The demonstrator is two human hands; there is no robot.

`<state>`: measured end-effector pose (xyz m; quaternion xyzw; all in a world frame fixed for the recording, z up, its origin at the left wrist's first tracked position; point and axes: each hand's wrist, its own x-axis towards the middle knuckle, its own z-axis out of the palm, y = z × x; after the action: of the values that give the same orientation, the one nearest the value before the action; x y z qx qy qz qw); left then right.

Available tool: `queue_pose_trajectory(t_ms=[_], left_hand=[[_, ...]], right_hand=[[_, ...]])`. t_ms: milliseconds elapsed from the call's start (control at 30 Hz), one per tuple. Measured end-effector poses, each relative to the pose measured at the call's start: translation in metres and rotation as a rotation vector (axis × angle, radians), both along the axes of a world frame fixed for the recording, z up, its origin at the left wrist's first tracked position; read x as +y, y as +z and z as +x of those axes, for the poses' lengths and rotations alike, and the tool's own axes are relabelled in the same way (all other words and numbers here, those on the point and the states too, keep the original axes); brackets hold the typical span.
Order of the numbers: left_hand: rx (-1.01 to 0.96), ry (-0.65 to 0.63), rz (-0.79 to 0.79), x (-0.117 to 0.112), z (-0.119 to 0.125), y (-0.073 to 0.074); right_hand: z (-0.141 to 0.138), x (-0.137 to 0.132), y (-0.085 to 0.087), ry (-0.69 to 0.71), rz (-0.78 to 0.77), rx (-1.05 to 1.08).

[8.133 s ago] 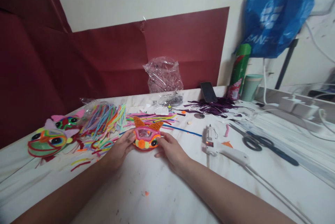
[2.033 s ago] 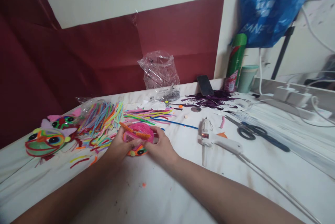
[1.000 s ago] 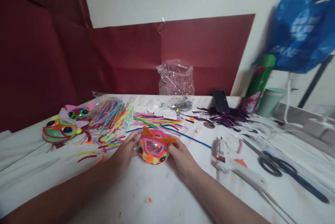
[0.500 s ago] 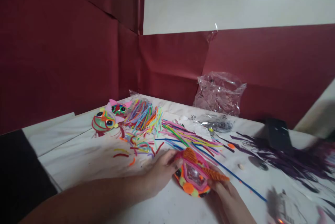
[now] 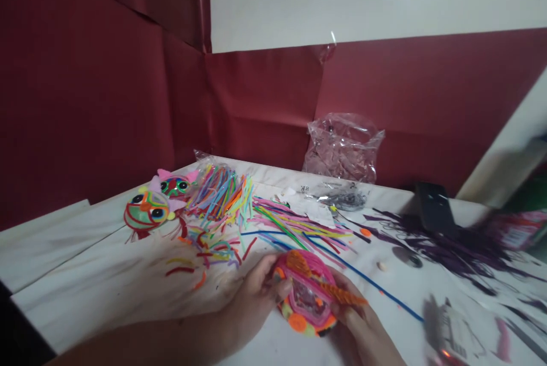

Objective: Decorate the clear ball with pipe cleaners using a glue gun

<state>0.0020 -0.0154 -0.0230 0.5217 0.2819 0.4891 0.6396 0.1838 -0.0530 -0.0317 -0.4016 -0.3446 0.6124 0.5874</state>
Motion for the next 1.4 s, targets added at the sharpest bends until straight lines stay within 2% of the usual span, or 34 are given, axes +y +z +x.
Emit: queue_pose_trajectory(t_ms=[200,467,667,800,933,1067,1200,1400], left_hand=[[-0.025,-0.020,0.032,0.006,-0.002,-0.002],[0.034,-0.023,0.067,0.009,-0.003,0.003],[0.062,-0.018,0.060,0.009,-0.004,0.009],[0.105,0.001,0.053,0.012,-0.004,0.009],[0.119,0.076,0.062,0.021,-0.003,0.000],[0.141,0.117,0.020,0.026,0.000,-0.006],[0.119,0.174,0.007,0.022,0.004,-0.003],[0.132,0.179,0.011,0.019,0.006,-0.002]], right_hand=[[-0.010,-0.002,0.006,-0.048,0.053,-0.047],[-0.007,0.003,0.004,0.029,0.184,-0.057],[-0.009,0.002,0.011,0.058,0.209,-0.029],[-0.008,0.002,0.013,0.039,0.208,-0.031],[-0.008,0.004,0.010,0.041,0.258,-0.017],[-0.009,0.007,0.011,-0.008,0.240,-0.003],[-0.010,0.006,0.016,-0.026,0.217,-0.003],[-0.011,0.003,0.019,-0.025,0.224,0.015]])
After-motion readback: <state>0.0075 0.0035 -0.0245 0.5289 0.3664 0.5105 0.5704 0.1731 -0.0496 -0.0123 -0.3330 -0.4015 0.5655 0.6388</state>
